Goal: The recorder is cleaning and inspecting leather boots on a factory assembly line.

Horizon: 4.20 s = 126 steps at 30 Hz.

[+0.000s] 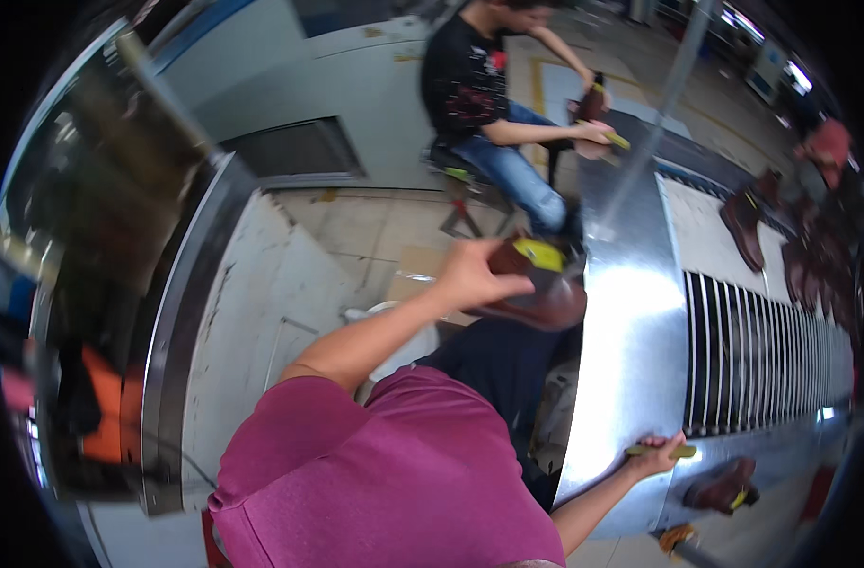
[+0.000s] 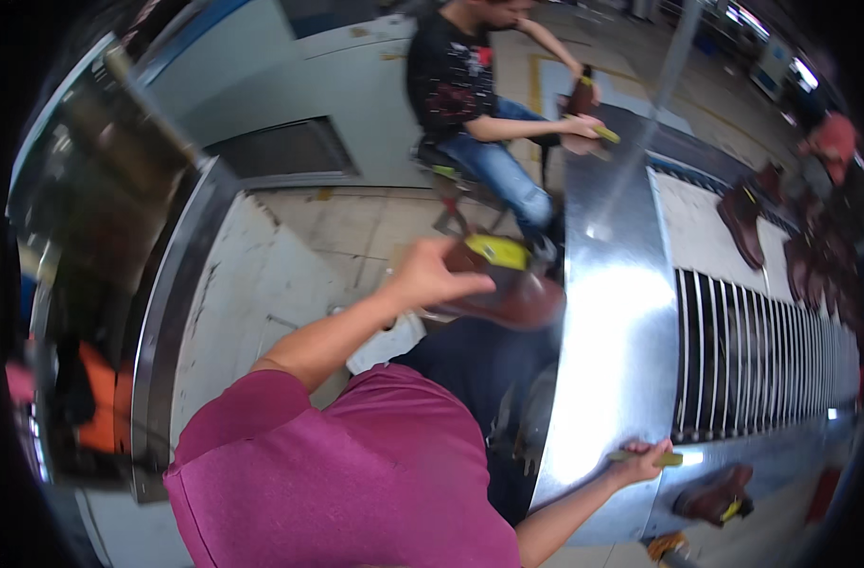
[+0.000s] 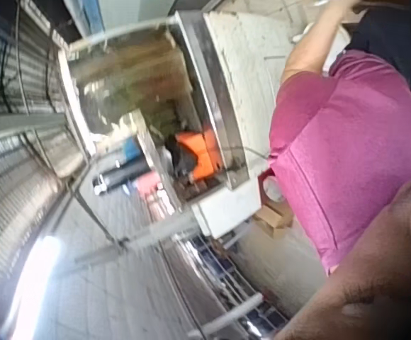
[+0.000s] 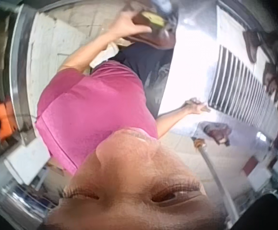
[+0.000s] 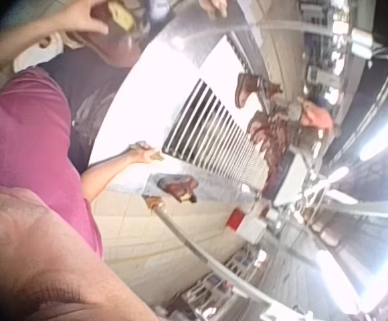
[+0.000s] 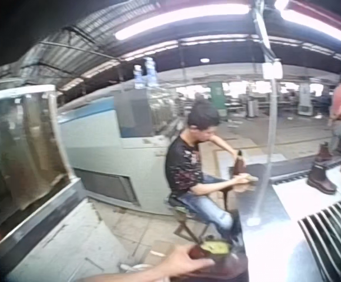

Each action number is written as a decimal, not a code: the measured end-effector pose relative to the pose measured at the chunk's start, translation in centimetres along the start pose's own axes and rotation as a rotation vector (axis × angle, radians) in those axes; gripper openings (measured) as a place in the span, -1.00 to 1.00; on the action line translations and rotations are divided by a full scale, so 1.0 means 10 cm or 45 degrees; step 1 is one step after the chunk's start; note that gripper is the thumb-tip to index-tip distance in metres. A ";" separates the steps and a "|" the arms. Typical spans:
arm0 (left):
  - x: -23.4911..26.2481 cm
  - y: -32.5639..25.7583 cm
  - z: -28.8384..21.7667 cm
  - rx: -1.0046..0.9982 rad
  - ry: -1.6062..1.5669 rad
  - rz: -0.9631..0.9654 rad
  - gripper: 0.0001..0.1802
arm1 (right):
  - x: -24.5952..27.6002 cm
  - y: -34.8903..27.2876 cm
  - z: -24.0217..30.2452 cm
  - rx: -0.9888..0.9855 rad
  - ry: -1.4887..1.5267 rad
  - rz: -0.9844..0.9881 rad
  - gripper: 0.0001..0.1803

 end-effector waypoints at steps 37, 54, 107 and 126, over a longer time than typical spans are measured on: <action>6.08 -3.18 -0.29 1.063 1.156 -2.932 0.52 | 0.06 0.07 0.13 0.099 -0.128 0.105 -0.62; 7.07 -3.65 0.23 1.533 0.900 -2.586 0.42 | 0.20 0.25 0.01 0.192 -0.277 0.081 -0.63; -6.91 6.13 -0.71 -0.387 -0.146 0.668 0.04 | 0.09 -0.28 0.09 -0.028 -0.295 -0.022 -0.59; -4.53 2.57 -1.46 -0.460 -0.183 0.445 -0.61 | 0.11 -0.10 0.06 -0.111 -0.201 -0.117 -0.75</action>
Point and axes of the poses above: each hand's wrist, its own y-axis towards the middle knuckle, its own x-axis out of the back of the hand, z = x × y, the point moved 10 cm from there along y, towards the middle knuckle, and after that the axes turned 12 degrees about x, right-handed, at the moved point
